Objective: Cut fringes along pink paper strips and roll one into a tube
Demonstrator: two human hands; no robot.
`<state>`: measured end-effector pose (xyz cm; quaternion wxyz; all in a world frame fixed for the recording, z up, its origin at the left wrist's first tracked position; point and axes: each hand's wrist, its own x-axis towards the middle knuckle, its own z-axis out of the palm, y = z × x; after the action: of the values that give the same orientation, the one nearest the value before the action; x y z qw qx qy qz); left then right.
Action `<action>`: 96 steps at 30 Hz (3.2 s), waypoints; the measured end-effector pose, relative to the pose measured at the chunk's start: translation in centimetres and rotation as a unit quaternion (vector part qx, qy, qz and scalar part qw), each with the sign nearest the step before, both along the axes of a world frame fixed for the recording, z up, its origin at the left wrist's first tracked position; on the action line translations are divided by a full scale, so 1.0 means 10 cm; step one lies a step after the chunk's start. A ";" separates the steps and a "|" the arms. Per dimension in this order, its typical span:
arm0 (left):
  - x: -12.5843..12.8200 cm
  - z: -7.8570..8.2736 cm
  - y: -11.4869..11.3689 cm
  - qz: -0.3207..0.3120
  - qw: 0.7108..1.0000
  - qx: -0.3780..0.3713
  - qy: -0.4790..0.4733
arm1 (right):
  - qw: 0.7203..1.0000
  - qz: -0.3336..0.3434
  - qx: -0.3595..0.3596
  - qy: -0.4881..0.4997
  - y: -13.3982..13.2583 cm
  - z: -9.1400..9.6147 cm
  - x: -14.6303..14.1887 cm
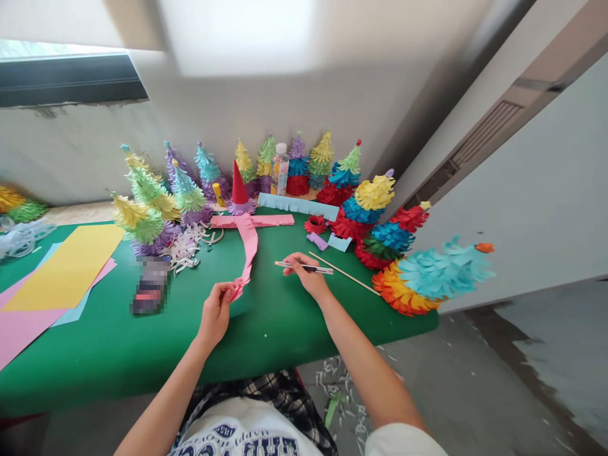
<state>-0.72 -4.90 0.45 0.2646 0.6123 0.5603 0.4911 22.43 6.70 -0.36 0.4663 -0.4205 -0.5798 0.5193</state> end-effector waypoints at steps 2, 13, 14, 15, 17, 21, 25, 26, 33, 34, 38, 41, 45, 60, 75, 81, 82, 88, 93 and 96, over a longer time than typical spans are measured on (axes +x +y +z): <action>-0.04 0.02 -0.12 -0.019 0.998 -0.019 -0.064 | 1.000 -0.010 0.013 0.007 0.00 0.01 0.00; -0.39 0.05 -0.39 -0.086 0.996 -0.003 -0.007 | 0.980 -0.137 0.133 -0.049 -0.01 0.03 -0.01; -0.40 0.06 -0.36 -0.092 0.996 0.002 -0.003 | 0.982 -0.138 0.125 -0.041 -0.01 0.03 -0.02; -0.41 0.06 -0.34 -0.095 0.995 0.005 0.000 | 0.984 -0.138 0.112 -0.029 -0.01 0.04 -0.03; -0.42 0.05 -0.29 -0.098 0.995 0.006 0.007 | 0.986 -0.145 0.084 0.010 0.02 0.08 -0.05; -0.42 0.01 -0.24 -0.111 0.993 -0.016 0.025 | 0.985 -0.145 0.035 0.091 0.11 0.15 -0.01; -0.43 -0.01 -0.23 -0.120 0.992 -0.035 0.034 | 0.986 -0.113 -0.022 0.125 0.15 0.13 0.07; -0.43 -0.02 -0.23 -0.121 0.991 -0.036 0.034 | 0.987 -0.105 -0.026 0.117 0.15 0.13 0.06; -0.44 -0.04 -0.22 -0.124 0.991 -0.039 0.041 | 0.986 -0.113 -0.017 0.118 0.05 0.18 -0.36; -0.43 -0.04 -0.22 -0.122 0.991 -0.038 0.041 | 0.984 -0.118 -0.028 0.132 0.04 0.19 -0.44; -0.43 -0.04 -0.22 -0.121 0.992 -0.028 0.036 | 0.977 -0.129 -0.064 0.158 0.02 0.17 -0.66; -0.43 -0.04 -0.22 -0.125 0.991 -0.030 0.040 | 0.978 -0.120 -0.077 0.153 -0.01 0.12 -0.70; -0.42 -0.01 -0.22 -0.129 0.990 -0.039 0.038 | 0.974 -0.120 -0.089 0.168 -0.05 0.07 -0.69; -0.43 0.04 -0.23 -0.145 0.986 -0.075 0.027 | 0.878 -0.266 0.181 -0.355 0.75 0.15 0.10; -0.43 0.05 -0.25 -0.151 0.986 -0.071 0.022 | 0.737 -0.164 0.148 -0.638 0.93 0.09 -0.24; -0.47 0.07 -0.28 -0.187 0.980 -0.059 0.022 | 0.729 -0.134 0.184 -0.645 0.90 0.08 -0.21; -0.46 0.06 -0.28 -0.185 0.980 -0.059 0.030 | 0.730 -0.129 0.196 -0.642 0.87 0.10 -0.21; -0.42 -0.01 -0.14 -0.155 0.984 -0.040 0.074 | 0.796 0.103 0.371 -0.466 0.35 0.17 -0.34; -0.47 -0.11 0.05 -0.101 0.993 -0.016 0.064 | 0.793 0.256 0.375 -0.406 -0.05 0.12 -0.57; -0.53 -0.13 0.13 -0.051 0.996 -0.032 0.070 | 0.795 0.250 0.373 -0.407 -0.09 0.10 -0.62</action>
<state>-5.99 -3.57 -0.87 0.2690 0.6644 0.5604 0.4149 16.28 5.84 0.64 0.1619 -0.2267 -0.9498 0.1420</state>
